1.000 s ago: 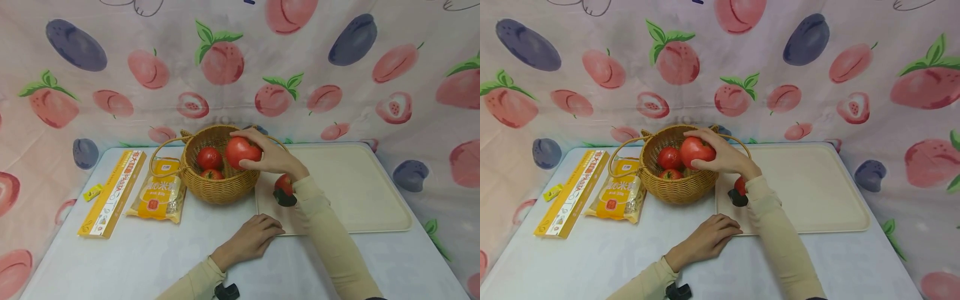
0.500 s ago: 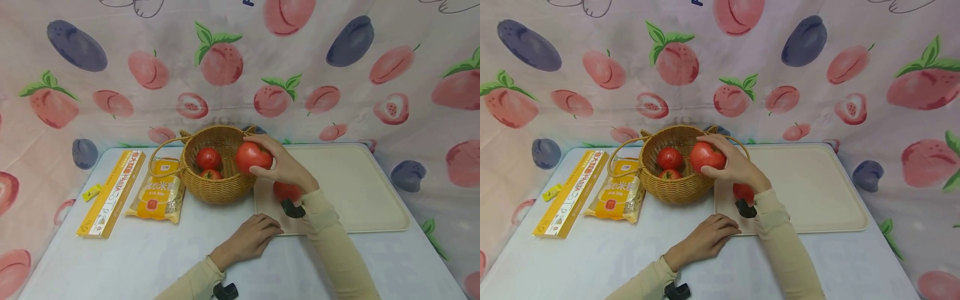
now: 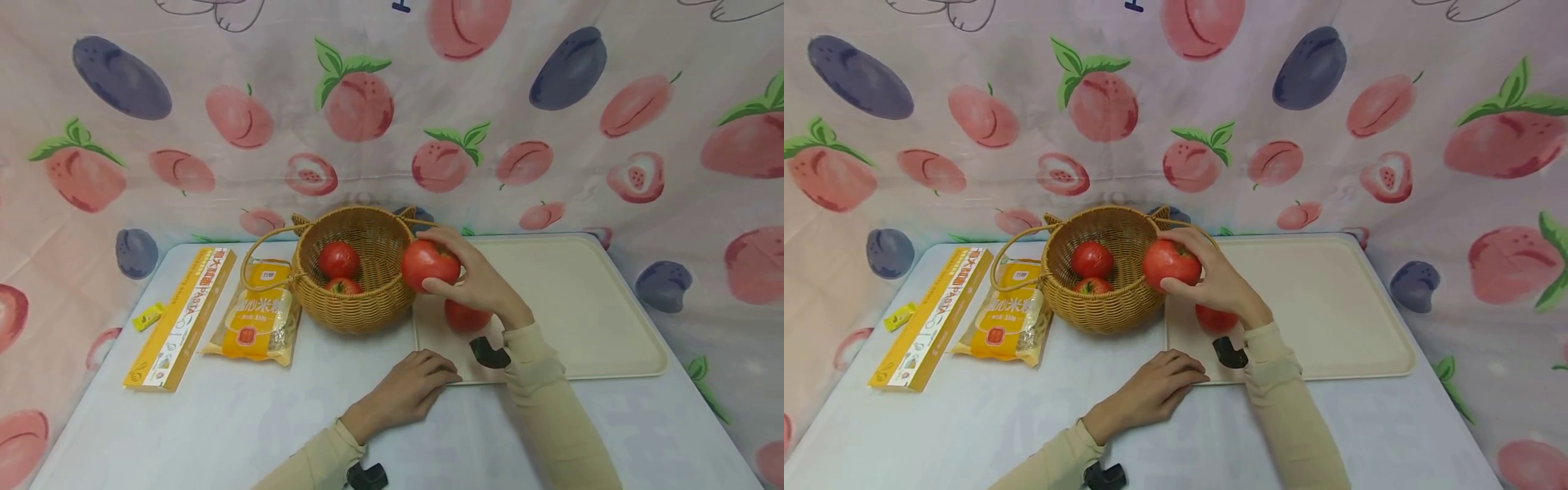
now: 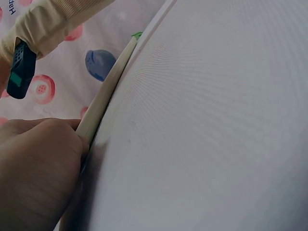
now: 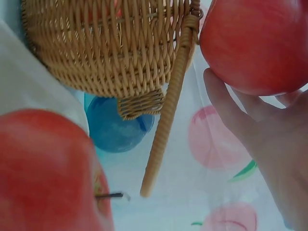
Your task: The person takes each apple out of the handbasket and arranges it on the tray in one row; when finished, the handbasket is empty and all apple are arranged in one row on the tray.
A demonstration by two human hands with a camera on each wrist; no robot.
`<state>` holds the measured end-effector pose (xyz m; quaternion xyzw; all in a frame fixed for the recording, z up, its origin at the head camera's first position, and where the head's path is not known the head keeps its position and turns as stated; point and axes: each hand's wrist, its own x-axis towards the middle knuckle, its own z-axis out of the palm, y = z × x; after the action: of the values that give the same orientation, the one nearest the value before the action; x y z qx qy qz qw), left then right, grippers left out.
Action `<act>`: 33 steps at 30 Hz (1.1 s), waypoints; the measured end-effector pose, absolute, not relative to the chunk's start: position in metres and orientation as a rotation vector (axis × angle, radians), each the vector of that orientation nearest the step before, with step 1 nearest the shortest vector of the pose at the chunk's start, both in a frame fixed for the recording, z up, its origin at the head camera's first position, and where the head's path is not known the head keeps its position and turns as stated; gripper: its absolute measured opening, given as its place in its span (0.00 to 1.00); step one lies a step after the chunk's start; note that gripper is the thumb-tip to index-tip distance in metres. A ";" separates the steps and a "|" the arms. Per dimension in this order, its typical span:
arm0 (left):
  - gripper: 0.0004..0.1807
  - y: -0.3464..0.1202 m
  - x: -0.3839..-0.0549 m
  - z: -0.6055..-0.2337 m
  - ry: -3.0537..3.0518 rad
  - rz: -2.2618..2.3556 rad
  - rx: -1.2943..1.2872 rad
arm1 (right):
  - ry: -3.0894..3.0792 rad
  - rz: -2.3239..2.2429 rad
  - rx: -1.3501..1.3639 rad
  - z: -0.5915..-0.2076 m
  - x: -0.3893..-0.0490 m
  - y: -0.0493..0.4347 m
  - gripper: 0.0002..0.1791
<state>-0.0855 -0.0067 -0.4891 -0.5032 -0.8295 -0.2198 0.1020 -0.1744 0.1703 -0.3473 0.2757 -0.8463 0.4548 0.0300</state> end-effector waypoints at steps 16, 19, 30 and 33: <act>0.12 -0.007 -0.085 -0.488 -2.481 -0.670 -1.488 | -2.635 1.447 0.694 -0.345 -0.150 0.192 0.35; 0.12 -0.008 -0.085 -0.488 -2.483 -0.681 -1.500 | -2.616 1.437 0.693 -0.340 -0.141 0.192 0.34; 0.12 -0.008 -0.085 -0.488 -2.485 -0.681 -1.498 | -2.576 1.394 0.628 -0.348 -0.132 0.205 0.34; 0.12 -0.007 -0.085 -0.488 -2.488 -0.684 -1.496 | -2.580 1.383 0.610 -0.350 -0.130 0.210 0.34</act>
<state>-0.0853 -0.0074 -0.4882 -0.4999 -0.8316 -0.2286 0.0794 -0.1303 0.2098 -0.3501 0.2033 -0.8604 0.4612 0.0757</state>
